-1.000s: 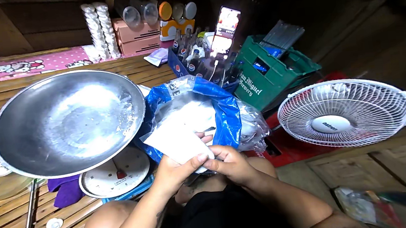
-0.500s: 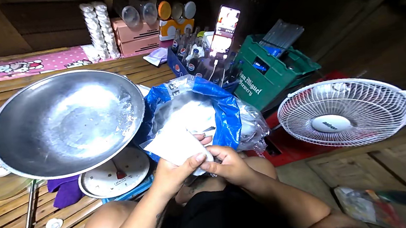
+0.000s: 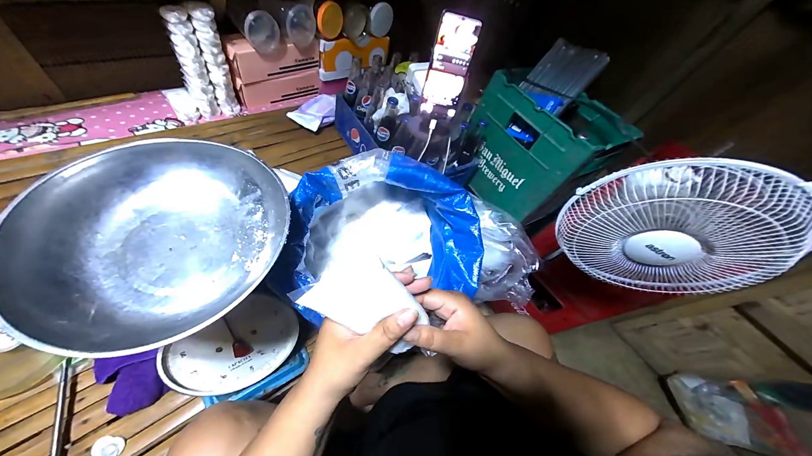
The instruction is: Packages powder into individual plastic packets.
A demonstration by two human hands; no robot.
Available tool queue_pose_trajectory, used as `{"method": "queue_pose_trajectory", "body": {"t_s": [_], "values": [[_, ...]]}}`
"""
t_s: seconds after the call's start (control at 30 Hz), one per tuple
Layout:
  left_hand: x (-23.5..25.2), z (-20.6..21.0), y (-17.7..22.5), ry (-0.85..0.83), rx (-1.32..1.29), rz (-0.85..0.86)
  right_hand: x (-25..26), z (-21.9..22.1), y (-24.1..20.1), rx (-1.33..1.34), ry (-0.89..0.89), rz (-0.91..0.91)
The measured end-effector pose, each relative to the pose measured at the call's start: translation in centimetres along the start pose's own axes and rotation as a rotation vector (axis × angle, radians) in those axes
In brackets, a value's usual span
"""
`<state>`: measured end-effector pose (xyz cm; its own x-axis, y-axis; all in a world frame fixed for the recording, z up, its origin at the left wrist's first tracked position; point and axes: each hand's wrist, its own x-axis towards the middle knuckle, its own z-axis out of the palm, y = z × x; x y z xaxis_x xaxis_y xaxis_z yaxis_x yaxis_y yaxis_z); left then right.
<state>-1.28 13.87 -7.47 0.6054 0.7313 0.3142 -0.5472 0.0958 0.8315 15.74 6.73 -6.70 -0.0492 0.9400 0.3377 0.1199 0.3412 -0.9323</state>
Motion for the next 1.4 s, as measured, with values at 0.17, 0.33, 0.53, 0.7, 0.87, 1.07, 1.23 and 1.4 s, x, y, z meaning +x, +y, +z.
{"method": "queue_pose_trajectory", "body": {"t_s": [0.17, 0.33, 0.53, 0.7, 0.87, 1.07, 1.23, 1.4], "values": [[-0.05, -0.08, -0.11, -0.015, 0.024, 0.01, -0.17, -0.29, 0.43, -0.091, 0.023, -0.049], [-0.01, -0.02, -0.13, -0.021, 0.045, 0.012, 0.04, -0.25, 0.0, -0.028, -0.008, -0.019], [0.08, -0.33, -0.49, -0.086, 0.107, 0.088, 0.04, -0.43, 0.0, -0.108, 0.013, -0.07], [0.19, -0.44, -0.6, -0.091, 0.083, 0.053, 0.16, -0.2, -0.17, -0.032, -0.02, -0.036], [0.21, -0.38, -0.51, -0.116, 0.067, 0.054, 0.23, -0.4, 0.09, -0.053, -0.015, -0.059], [0.3, -0.41, -0.53, -0.134, 0.077, 0.083, 0.18, -0.42, -0.1, -0.066, -0.01, -0.065], [0.37, -0.48, -0.66, -0.124, 0.106, 0.087, 0.4, -0.17, -0.45, -0.01, -0.055, -0.042], [0.3, -0.3, -0.62, -0.165, 0.147, 0.151, 0.35, -0.16, -0.36, -0.13, 0.027, -0.112]]}}
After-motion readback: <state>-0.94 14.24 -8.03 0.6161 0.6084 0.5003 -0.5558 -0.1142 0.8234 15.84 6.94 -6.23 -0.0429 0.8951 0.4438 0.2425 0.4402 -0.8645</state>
